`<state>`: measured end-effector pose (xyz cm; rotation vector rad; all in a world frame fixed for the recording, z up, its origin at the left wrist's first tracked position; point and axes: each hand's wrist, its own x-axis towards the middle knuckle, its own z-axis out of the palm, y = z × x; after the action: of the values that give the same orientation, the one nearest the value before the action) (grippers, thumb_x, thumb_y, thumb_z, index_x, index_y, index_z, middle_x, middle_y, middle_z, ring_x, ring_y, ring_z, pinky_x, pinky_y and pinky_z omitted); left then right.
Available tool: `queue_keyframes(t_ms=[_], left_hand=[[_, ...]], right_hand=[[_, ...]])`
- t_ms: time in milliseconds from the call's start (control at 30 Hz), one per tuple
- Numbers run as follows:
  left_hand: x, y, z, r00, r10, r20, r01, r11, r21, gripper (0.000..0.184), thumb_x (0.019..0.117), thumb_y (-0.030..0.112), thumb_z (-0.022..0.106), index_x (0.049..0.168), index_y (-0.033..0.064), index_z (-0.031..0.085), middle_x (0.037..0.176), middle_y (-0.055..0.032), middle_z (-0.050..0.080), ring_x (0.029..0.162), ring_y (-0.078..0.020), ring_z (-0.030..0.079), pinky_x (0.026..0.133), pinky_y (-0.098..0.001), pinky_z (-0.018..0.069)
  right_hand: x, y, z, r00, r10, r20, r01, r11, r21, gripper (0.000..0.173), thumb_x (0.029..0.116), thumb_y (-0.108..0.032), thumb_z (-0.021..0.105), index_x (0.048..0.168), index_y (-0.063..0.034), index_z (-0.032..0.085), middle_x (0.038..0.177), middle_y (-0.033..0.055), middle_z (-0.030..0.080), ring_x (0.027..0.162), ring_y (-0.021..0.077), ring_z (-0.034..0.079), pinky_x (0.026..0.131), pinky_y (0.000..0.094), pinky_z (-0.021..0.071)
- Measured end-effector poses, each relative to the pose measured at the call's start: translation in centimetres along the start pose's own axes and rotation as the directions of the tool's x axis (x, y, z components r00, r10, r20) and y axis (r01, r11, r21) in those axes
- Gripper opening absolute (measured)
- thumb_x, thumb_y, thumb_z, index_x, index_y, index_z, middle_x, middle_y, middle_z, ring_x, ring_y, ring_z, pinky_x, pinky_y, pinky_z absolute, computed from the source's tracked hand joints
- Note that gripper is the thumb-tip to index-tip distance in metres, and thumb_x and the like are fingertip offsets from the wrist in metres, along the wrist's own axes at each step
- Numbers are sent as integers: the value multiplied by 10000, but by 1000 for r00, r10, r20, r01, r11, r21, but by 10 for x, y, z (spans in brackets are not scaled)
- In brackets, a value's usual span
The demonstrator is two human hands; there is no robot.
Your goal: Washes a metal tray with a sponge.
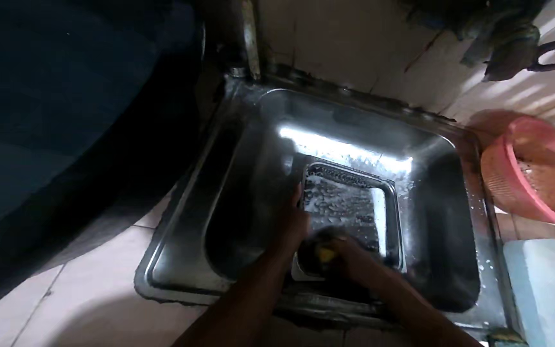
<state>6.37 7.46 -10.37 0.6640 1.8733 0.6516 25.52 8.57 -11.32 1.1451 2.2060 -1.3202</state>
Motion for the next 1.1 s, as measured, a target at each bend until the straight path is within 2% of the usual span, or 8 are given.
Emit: queue_keyframes(t_ms=[133,267,433,567,767,867,1000,1100], left_hand=[[1,3,1,999,24,26,-25,999,27,791,959,-6,589,1635,254,272,1543,-118,488,1331,-293,549,1061,-504,476],[-1,9,2,997,-26,70,23,999,42,769,994,27,567,1644,269,235,1505,-159,513,1269,-323,580,1026,-511,485],[0,10,1,997,-53,59,51,998,42,740,986,60,615,1629,211,281,1439,-176,563,1247,-327,595,1022,-514,492],[0,5,0,999,-7,36,5,999,43,740,979,68,595,1628,255,296,1506,-134,523,1300,-313,572,1044,-529,487],[-5,8,1,998,15,59,-16,1000,21,761,990,56,577,1640,286,255,1462,-152,558,1245,-326,600,1005,-523,502],[-8,9,1,997,28,75,-25,999,-41,780,976,12,568,1639,285,261,1544,-101,496,1307,-287,567,1039,-504,486],[-4,8,2,997,41,59,-37,996,-77,801,935,-43,576,1624,265,307,1517,-110,515,1275,-277,581,1013,-486,497],[0,3,4,996,61,63,-55,994,-94,815,925,-54,582,1624,258,302,1536,-105,494,1295,-267,570,1021,-474,501]], right_hand=[[-1,104,-38,883,362,-300,-366,930,46,419,969,-159,654,1346,18,605,1342,241,614,1284,358,576,1125,502,437],[54,65,-46,599,531,-599,-472,839,272,516,1019,-301,624,1412,20,531,1398,294,550,1325,458,519,1106,597,422],[109,-44,-19,754,68,-653,-110,994,-24,509,1000,-214,638,1462,-32,528,1458,228,532,1372,419,476,1128,568,391],[103,17,-46,818,-162,-552,-55,933,-355,458,940,-110,672,1389,-53,604,1406,228,578,1324,425,528,1099,580,436],[50,118,-111,915,194,-355,-376,729,-572,382,916,-132,715,1297,-144,692,1390,120,612,1367,385,483,1064,614,433],[16,124,-96,936,241,-256,-350,723,-596,435,977,-217,645,1411,-205,622,1437,90,599,1400,348,469,1128,579,377],[-40,119,-53,974,207,-87,-221,809,-544,336,1011,-209,558,1312,-123,678,1365,135,648,1355,361,523,1148,598,339],[-59,96,-35,917,396,43,-327,809,-488,400,1002,-214,573,1392,-144,626,1394,158,624,1339,381,537,1147,590,361]])
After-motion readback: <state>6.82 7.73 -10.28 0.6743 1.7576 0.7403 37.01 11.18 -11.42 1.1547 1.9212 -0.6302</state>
